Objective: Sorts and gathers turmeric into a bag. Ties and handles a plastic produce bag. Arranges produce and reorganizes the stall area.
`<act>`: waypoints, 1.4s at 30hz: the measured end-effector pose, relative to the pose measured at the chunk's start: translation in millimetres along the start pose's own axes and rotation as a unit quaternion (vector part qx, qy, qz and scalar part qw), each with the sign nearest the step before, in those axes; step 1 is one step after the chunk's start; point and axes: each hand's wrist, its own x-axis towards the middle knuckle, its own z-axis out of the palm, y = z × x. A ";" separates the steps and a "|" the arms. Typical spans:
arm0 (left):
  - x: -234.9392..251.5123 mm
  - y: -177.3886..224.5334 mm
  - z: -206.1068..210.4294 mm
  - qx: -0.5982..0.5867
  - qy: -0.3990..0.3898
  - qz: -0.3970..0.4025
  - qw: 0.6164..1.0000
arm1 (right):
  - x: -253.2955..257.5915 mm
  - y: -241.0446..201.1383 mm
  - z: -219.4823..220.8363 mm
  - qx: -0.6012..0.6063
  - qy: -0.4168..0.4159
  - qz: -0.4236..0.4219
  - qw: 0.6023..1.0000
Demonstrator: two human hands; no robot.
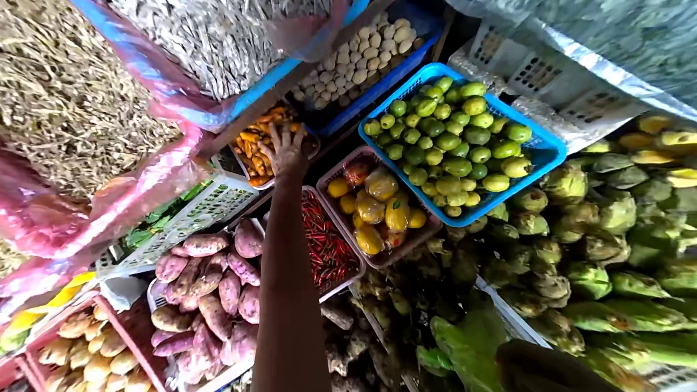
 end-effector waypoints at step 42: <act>-771.9 -10.3 63.3 -0.256 -0.304 -0.454 0.798 | -1.6 289.3 76.1 -0.548 -0.015 0.089 0.832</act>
